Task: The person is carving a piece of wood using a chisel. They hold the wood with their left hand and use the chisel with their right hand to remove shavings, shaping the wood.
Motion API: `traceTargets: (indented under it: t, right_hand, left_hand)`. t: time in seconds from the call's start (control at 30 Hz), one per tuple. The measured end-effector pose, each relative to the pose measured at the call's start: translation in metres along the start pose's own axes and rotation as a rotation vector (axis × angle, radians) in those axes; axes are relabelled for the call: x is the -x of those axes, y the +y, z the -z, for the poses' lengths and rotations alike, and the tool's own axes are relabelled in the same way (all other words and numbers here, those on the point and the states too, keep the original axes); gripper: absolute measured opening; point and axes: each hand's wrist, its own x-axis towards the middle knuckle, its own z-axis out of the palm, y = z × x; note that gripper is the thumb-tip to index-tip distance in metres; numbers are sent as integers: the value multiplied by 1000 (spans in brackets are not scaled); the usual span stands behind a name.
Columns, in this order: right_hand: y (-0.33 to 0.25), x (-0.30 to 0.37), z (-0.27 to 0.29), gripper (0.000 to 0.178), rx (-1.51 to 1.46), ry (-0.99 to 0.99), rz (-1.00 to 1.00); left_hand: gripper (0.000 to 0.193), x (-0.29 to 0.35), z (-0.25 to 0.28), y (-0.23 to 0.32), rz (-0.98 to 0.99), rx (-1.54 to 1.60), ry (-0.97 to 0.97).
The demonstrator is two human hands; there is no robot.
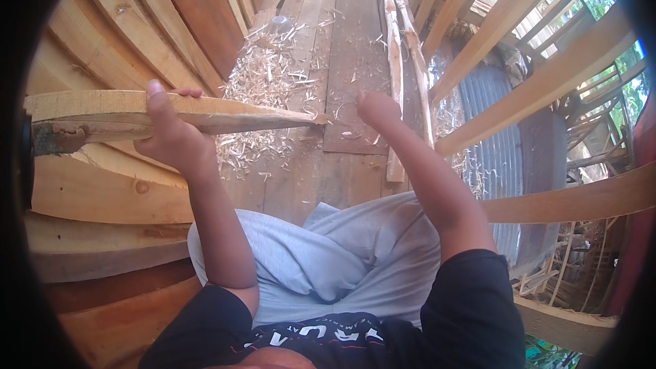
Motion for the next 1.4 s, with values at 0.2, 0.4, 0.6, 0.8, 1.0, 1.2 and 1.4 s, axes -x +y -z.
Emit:
traceTargets:
  t: [0.2,0.4,0.6,0.8,1.0,1.2,1.4]
  right_hand:
    - [-5,35,-43,60,-611,-31,99]
    - [-20,33,-76,42,-828,-246,-86]
    - [-44,32,-75,43,-1145,-504,-365]
    - [-66,46,-66,49,-1076,-359,-182]
    - [-62,33,-65,54,-1167,-583,-240]
    - [-45,9,-53,49,-1523,-728,-365]
    - [16,-27,-21,48,-2118,15,-671]
  left_hand:
    - [24,0,-1,2,-9,30,-55]
    - [25,-2,4,-1,22,-21,-69]
    - [31,0,3,0,16,-45,-48]
    - [31,2,1,0,-4,-193,-19]
    - [33,3,-2,0,17,-204,14]
    - [32,1,-1,-2,28,-175,7]
    - [31,2,-2,-2,15,-174,-21]
